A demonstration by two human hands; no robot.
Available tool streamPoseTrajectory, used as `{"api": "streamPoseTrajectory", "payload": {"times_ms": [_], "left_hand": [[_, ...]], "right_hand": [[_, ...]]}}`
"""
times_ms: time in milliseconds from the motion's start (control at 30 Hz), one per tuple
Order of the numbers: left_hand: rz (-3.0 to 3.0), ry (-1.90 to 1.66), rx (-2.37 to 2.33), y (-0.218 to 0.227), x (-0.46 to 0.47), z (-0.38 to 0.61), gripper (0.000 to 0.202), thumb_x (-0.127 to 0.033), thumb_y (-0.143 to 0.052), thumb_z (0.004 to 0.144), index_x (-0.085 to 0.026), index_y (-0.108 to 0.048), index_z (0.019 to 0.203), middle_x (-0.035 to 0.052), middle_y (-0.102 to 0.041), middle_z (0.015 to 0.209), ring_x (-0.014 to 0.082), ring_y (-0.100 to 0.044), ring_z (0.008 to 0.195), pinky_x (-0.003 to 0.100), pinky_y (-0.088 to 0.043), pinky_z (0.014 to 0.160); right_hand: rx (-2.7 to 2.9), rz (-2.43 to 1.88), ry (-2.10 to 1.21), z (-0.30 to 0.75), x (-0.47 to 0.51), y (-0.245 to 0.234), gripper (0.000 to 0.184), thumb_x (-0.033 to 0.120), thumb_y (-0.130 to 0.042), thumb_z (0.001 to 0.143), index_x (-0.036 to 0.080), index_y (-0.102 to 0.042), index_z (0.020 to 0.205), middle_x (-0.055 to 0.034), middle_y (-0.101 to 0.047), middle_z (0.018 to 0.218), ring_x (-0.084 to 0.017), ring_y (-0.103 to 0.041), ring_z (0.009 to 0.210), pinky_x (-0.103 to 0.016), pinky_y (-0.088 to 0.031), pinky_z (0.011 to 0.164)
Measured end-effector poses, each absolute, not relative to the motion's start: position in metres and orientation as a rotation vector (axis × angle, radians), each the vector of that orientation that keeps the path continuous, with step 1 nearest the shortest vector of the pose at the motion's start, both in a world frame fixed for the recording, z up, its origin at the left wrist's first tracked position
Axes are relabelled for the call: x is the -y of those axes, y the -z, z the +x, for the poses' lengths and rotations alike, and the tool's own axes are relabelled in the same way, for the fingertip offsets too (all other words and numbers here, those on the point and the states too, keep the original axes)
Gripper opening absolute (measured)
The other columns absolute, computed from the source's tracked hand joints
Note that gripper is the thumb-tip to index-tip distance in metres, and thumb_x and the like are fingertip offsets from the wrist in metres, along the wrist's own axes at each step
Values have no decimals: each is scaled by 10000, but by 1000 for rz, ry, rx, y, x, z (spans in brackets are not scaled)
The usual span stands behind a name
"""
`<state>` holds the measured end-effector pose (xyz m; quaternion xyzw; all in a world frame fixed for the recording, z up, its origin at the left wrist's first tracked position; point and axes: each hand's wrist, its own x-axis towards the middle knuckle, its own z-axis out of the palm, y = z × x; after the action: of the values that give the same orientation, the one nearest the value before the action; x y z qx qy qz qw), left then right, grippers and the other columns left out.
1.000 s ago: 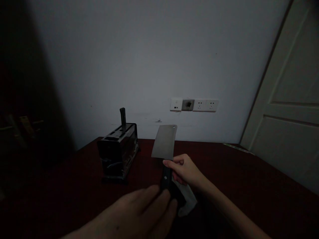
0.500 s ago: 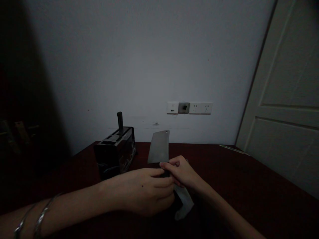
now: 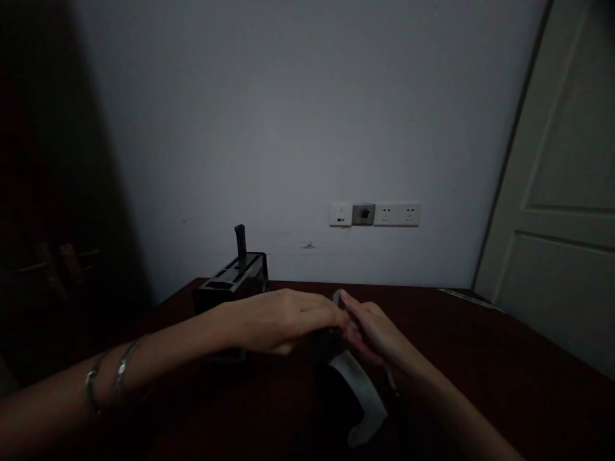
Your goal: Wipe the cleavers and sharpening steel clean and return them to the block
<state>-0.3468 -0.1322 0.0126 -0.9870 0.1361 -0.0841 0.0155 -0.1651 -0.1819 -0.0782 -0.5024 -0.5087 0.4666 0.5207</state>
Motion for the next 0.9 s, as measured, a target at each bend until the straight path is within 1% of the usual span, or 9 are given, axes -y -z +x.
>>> {"api": "streamPoseTrajectory", "payload": {"times_ms": [100,200,300,367,500,600,667,800,900], "left_hand": [[-3189,401,-317,-24,126,-344,396,-21,-429,789,-135,-442,1168,122,-581,1128,158,-547,1025,283,-456,875],[-3253,548,-168,-39,121,-342,325,-71,-433,820,-151,-492,1129,88,-627,1025,134,-595,898,258,-478,786],[-3319,687,-78,-57,113,-339,280,-95,-471,811,-144,-530,1080,65,-641,964,128,-604,864,257,-483,761],[-3396,805,-19,-70,106,-337,251,-117,-514,795,-132,-543,1044,70,-642,960,140,-607,872,275,-490,764],[-3506,1093,99,-95,88,-335,247,-111,-592,737,-101,-566,982,98,-641,975,183,-608,901,326,-485,803],[-3494,1308,93,-115,71,-336,286,-118,-634,711,-82,-577,989,105,-649,955,203,-607,909,359,-465,845],[-3473,1420,83,-129,59,-338,311,-138,-648,710,-73,-580,1007,109,-653,944,213,-605,914,385,-451,867],[-3442,1609,144,-153,34,-345,303,-156,-639,727,-67,-583,1011,111,-648,942,212,-602,908,427,-424,888],[-3420,1771,201,-166,17,-350,277,-127,-613,744,-62,-578,1011,105,-645,921,198,-601,900,435,-408,901]], "right_hand": [[1125,-1180,-1120,-144,183,69,570,606,-386,784,148,-499,463,56,-367,270,-19,-222,190,-136,-104,234],[999,-1166,-1075,-117,183,63,505,529,-396,804,152,-480,478,71,-345,282,-16,-204,208,-125,-91,248],[916,-1142,-1014,-89,177,66,455,486,-421,805,154,-473,497,83,-324,302,-14,-196,234,-122,-90,261],[888,-1133,-988,-71,170,74,433,472,-435,799,156,-464,504,87,-316,323,-15,-200,251,-128,-97,273],[831,-1181,-926,-40,151,104,390,443,-450,782,166,-448,509,84,-312,350,-29,-227,275,-150,-122,288],[708,-1259,-872,-19,139,134,366,431,-485,764,159,-474,520,69,-344,353,-41,-269,286,-161,-157,298],[642,-1299,-858,-7,135,154,352,402,-483,773,154,-488,523,65,-346,344,-45,-281,278,-169,-178,299],[500,-1373,-845,17,136,193,302,327,-522,762,136,-512,529,37,-400,375,-59,-357,288,-180,-251,302],[396,-1264,-848,31,135,215,227,288,-581,717,131,-543,557,19,-447,437,-66,-399,323,-186,-311,319]]}}
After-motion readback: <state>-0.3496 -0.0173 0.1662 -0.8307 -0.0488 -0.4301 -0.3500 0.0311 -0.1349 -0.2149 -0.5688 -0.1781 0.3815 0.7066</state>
